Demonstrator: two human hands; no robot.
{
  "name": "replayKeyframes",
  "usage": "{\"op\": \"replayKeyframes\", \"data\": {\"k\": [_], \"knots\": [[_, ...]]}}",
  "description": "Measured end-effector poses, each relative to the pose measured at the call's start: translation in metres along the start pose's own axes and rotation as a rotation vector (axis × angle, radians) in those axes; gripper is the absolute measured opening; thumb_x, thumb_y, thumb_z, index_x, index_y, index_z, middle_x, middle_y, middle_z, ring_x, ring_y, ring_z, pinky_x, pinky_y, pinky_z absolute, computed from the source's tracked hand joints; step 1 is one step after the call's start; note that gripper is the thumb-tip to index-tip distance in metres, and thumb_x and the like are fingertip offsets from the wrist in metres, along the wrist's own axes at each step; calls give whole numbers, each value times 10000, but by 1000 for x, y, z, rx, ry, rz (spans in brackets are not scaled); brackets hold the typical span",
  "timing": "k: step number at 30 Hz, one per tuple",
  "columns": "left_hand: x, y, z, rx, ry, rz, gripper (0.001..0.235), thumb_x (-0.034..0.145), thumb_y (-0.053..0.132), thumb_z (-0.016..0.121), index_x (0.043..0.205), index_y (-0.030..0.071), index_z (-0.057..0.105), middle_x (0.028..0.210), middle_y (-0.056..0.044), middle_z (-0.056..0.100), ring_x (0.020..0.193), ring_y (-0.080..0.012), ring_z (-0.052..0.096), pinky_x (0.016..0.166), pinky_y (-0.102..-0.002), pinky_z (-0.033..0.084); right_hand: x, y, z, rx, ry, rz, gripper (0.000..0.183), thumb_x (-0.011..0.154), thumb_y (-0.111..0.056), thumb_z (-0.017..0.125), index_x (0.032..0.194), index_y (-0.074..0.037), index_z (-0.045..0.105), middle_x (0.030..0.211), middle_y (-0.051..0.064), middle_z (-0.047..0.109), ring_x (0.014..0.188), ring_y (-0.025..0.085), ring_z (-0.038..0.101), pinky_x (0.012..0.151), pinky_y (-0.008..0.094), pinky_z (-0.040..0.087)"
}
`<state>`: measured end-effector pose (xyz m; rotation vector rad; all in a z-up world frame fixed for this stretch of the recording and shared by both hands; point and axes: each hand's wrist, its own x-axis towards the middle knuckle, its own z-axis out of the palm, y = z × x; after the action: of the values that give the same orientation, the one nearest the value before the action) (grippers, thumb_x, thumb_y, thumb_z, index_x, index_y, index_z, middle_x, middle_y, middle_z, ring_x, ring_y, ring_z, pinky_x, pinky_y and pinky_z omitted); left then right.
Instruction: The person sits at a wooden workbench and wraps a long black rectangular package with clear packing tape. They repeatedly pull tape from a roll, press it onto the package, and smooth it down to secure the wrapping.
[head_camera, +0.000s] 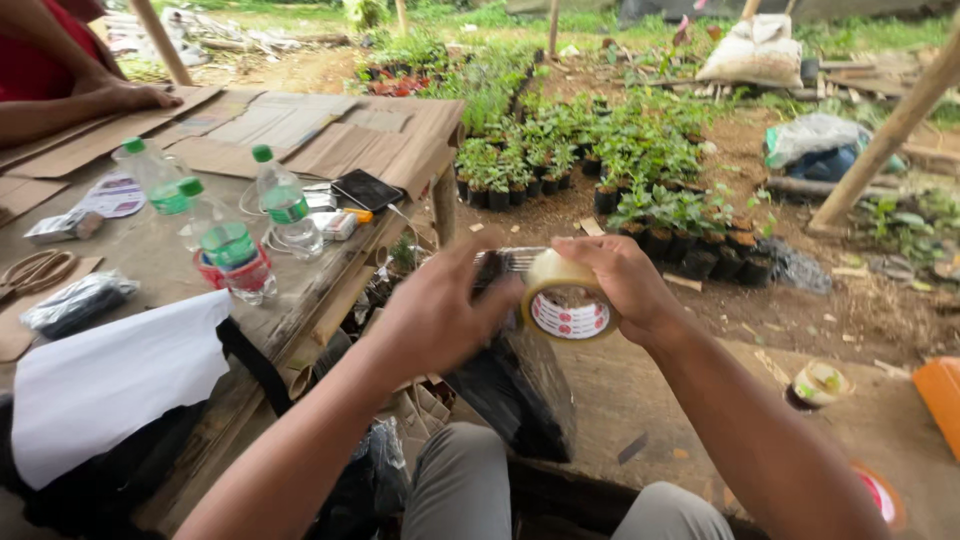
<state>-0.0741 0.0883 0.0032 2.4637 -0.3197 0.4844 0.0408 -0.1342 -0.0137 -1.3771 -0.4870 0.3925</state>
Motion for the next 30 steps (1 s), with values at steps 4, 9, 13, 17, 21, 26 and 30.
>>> {"op": "replayKeyframes", "data": {"k": [4, 9, 13, 17, 21, 26, 30], "knots": [[3, 47, 8, 415, -152, -15, 856, 837, 322, 687, 1536, 59, 270, 1486, -253, 387, 1391, -514, 326, 1063, -726, 289, 10, 9, -8, 23, -7, -99, 338, 1017, -281, 631, 948, 39, 715, 829, 79, 698, 677, 135, 656, 622, 292, 529], [24, 59, 10, 392, -248, -91, 877, 853, 245, 635, 1634, 224, 234, 1554, -250, 302, 1404, -579, 208, 1029, -821, 193, 20, 45, -56, 135, -47, -7, 593, 1039, -470, 499, 1248, 69, 631, 1140, 164, 681, 1011, 190, 665, 896, 326, 527], [23, 38, 7, 451, -281, -127, 807, 904, 297, 601, 1627, 273, 242, 1603, -268, 221, 1438, -573, 190, 1062, -778, 200, 13, 134, -86, -211, 110, 15, 678, 1071, -541, 275, 1509, -45, 422, 1414, 133, 586, 1301, 162, 548, 1090, 333, 351], [19, 11, -6, 403, -282, -155, 833, 896, 308, 593, 1635, 327, 209, 1680, -236, 75, 1492, -589, 73, 1087, -727, 146, -12, 253, -83, -178, 447, 654, 707, 1059, -604, 300, 1525, -79, 389, 1456, 253, 534, 1248, 346, 551, 1074, 538, 469], [13, -33, -15, 371, -294, -192, 842, 913, 314, 598, 1659, 362, 210, 1731, -182, 27, 1481, -547, 41, 1156, -656, 153, -31, 343, -87, 145, 290, 752, 831, 985, -703, 342, 1548, -92, 364, 1510, 224, 504, 1390, 373, 489, 1138, 536, 392], [11, -102, -3, 203, -134, -195, 873, 875, 364, 663, 1623, 284, 221, 1711, -216, 19, 1505, -463, 169, 1178, -514, 295, -15, 341, -148, -530, 438, 403, 879, 960, -730, 321, 1522, -61, 417, 1517, 252, 515, 1448, 362, 457, 1207, 436, 302], [-1, -169, 56, 58, -67, -439, 1086, 731, 519, 792, 1634, 299, 230, 1703, -183, 33, 1487, -372, 294, 1148, -465, 384, -21, 315, -186, -821, 543, 530, 969, 920, -750, 362, 1651, -122, 259, 1480, 302, 531, 1435, 440, 458, 1215, 445, 322]]}}
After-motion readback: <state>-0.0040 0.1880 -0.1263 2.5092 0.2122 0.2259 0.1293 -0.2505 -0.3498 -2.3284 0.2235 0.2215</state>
